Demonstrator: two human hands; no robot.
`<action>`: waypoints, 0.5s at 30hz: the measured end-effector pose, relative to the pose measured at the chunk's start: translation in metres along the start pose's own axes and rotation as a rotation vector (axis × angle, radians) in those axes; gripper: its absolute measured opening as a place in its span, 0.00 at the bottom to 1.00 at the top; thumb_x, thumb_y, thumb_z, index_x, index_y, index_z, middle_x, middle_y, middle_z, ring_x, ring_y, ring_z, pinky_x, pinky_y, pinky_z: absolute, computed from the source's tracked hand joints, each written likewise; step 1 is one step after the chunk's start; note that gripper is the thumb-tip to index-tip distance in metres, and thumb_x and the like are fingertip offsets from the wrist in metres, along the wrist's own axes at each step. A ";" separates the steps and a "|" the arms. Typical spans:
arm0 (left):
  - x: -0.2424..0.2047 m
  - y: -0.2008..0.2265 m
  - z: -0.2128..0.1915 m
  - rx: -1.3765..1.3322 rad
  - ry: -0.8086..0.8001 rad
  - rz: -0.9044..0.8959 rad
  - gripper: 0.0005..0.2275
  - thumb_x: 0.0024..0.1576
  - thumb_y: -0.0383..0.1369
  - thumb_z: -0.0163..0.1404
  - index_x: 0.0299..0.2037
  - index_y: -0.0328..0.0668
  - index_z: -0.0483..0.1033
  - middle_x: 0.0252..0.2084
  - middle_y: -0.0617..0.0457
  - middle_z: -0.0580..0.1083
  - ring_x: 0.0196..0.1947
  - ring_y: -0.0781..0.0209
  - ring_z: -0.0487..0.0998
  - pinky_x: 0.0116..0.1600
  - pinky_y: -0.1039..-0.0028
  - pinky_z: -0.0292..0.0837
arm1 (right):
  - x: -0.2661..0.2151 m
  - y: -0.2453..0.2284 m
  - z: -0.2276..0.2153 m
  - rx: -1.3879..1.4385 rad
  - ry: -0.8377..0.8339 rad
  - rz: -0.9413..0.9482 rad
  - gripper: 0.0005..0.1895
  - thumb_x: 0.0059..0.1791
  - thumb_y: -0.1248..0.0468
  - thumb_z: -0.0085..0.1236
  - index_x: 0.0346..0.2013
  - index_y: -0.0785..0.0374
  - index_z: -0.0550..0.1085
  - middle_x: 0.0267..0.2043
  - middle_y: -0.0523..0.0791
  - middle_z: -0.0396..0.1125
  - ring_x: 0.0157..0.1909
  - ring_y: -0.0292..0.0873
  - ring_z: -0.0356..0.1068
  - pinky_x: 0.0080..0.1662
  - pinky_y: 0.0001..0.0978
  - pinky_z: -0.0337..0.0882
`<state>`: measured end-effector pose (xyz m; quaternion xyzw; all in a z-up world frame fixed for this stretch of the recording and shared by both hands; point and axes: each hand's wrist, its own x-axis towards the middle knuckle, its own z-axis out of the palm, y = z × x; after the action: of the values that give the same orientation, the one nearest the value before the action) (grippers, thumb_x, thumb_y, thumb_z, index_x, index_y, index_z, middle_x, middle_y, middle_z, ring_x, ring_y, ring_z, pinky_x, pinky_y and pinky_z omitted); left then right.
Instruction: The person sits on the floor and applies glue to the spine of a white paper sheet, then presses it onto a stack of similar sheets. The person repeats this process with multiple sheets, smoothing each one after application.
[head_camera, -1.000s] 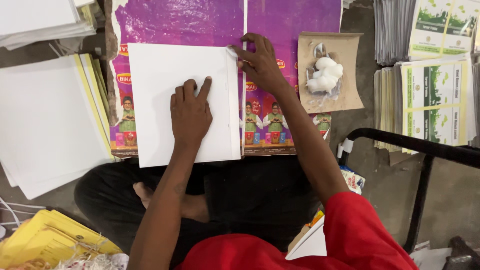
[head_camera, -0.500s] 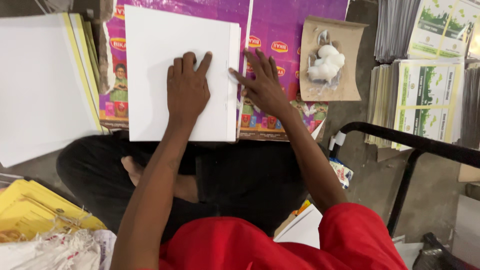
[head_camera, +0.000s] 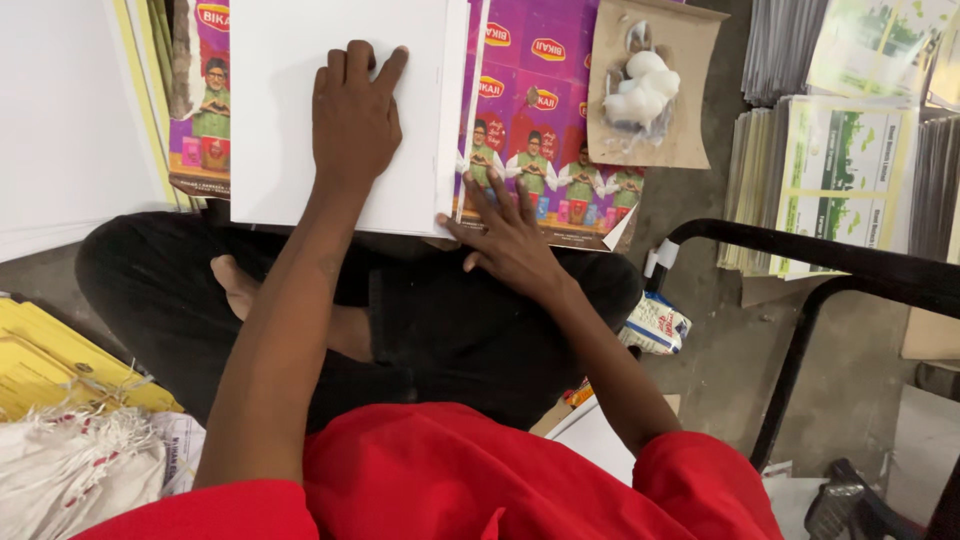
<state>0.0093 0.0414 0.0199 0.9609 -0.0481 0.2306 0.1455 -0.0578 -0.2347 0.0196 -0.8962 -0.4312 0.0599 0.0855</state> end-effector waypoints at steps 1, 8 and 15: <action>-0.001 0.000 0.001 -0.004 0.015 0.010 0.20 0.58 0.25 0.55 0.63 0.43 0.77 0.47 0.51 0.66 0.45 0.56 0.67 0.47 0.67 0.68 | -0.003 -0.002 0.001 -0.007 0.013 -0.012 0.38 0.48 0.45 0.62 0.73 0.33 0.63 0.82 0.51 0.38 0.82 0.60 0.30 0.75 0.66 0.30; 0.003 0.005 0.001 0.124 -0.008 0.071 0.18 0.62 0.31 0.55 0.62 0.43 0.77 0.50 0.49 0.68 0.45 0.53 0.68 0.45 0.65 0.69 | -0.021 -0.008 -0.001 0.097 0.187 -0.030 0.38 0.45 0.43 0.61 0.70 0.32 0.64 0.81 0.51 0.38 0.82 0.61 0.30 0.75 0.66 0.31; 0.033 0.037 0.006 0.101 -0.356 -0.187 0.37 0.57 0.65 0.51 0.55 0.31 0.75 0.53 0.37 0.67 0.49 0.41 0.67 0.43 0.53 0.70 | -0.014 -0.005 -0.008 0.256 0.294 0.219 0.39 0.49 0.55 0.60 0.74 0.37 0.61 0.83 0.51 0.38 0.84 0.60 0.31 0.79 0.59 0.35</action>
<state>0.0350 0.0035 0.0393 0.9928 0.0282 0.0449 0.1070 -0.0689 -0.2433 0.0290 -0.9186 -0.3033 -0.0084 0.2534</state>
